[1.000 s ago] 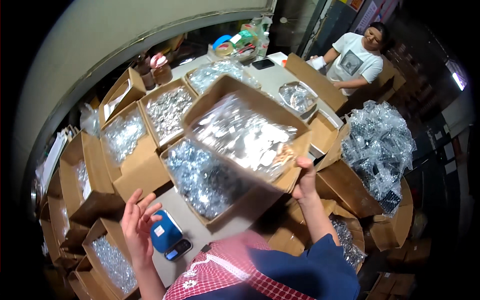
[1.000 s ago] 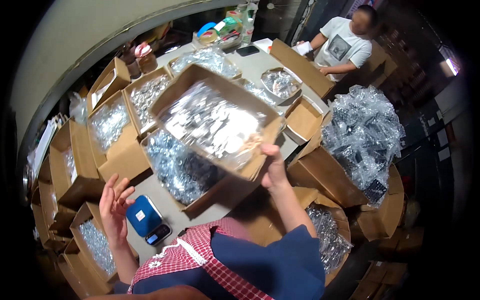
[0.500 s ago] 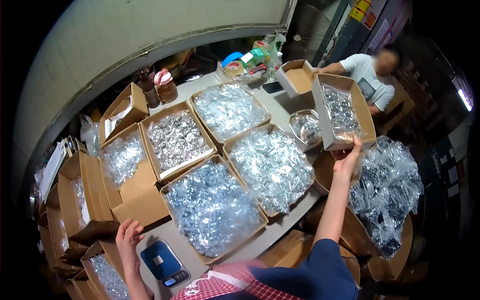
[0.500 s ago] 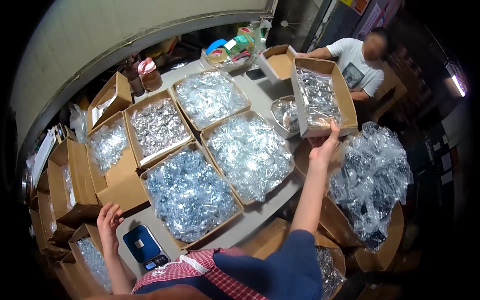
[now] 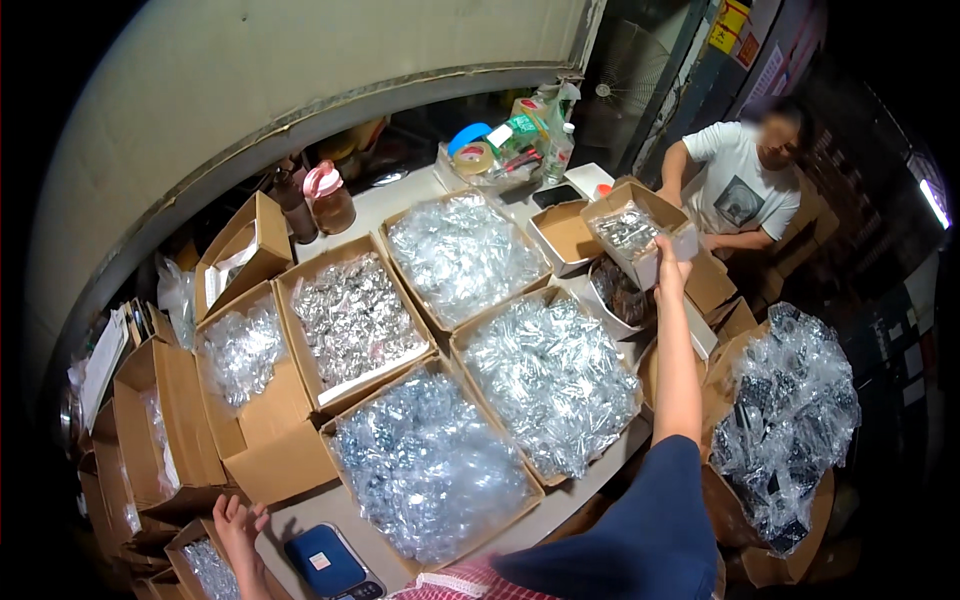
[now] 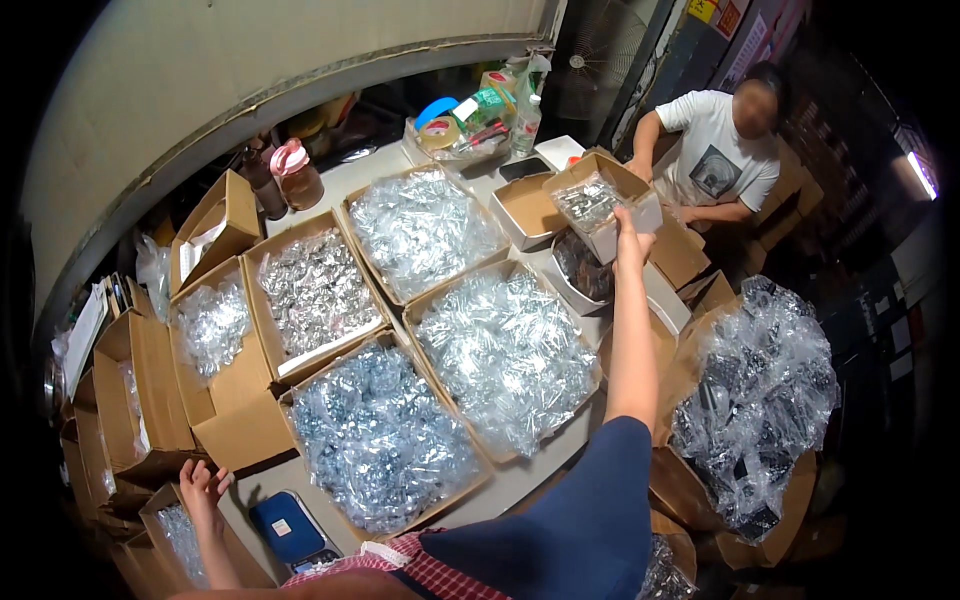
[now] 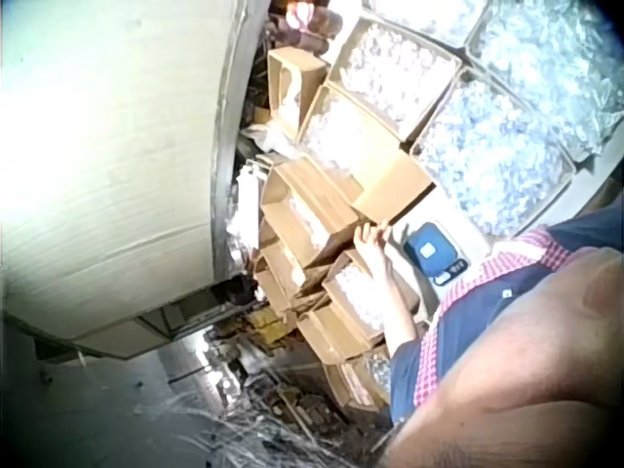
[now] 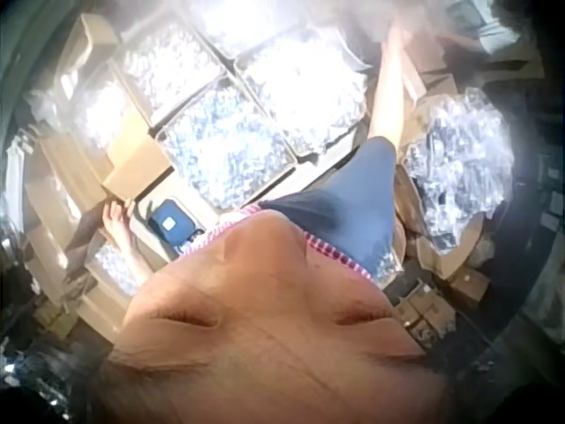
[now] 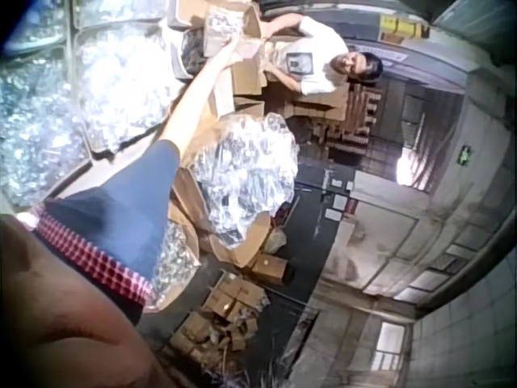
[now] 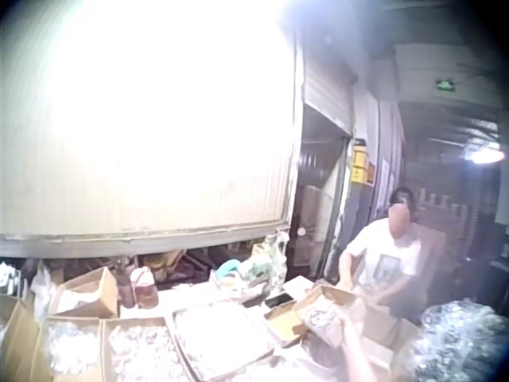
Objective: The person picks up plastic bags containing metal hardware parts from a large bin and places them into smaller cardboard boxes on a table, occasionally using a scale to weigh them.
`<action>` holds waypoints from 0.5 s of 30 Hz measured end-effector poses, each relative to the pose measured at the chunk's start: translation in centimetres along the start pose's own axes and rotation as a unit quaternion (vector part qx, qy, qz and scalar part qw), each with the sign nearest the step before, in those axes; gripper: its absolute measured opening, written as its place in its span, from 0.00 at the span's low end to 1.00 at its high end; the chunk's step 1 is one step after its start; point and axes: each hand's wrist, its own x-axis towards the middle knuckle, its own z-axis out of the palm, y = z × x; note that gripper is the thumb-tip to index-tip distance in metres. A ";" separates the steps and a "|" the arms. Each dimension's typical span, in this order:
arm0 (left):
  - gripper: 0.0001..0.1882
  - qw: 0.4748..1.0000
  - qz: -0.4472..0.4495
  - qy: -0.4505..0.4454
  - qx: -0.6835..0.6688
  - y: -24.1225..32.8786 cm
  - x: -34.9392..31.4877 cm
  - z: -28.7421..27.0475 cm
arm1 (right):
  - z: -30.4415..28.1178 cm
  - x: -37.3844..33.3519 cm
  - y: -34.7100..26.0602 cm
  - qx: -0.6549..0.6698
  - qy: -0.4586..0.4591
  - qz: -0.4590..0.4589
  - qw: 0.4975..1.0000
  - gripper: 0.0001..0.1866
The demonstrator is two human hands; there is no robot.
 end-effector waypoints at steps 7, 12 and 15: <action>0.38 0.998 -0.011 0.058 -0.022 0.5 0.8 -0.1 | 5.3 3.3 -2.8 -0.490 -0.008 -0.051 0.870 0.58; 0.37 0.998 -0.037 0.049 -0.028 0.6 0.7 1.3 | 9.0 2.7 -2.5 -0.561 -0.081 -0.076 0.820 0.53; 0.36 0.997 -0.045 0.053 -0.016 1.3 -0.4 2.6 | 10.8 2.6 -1.3 -0.606 -0.134 -0.138 0.772 0.50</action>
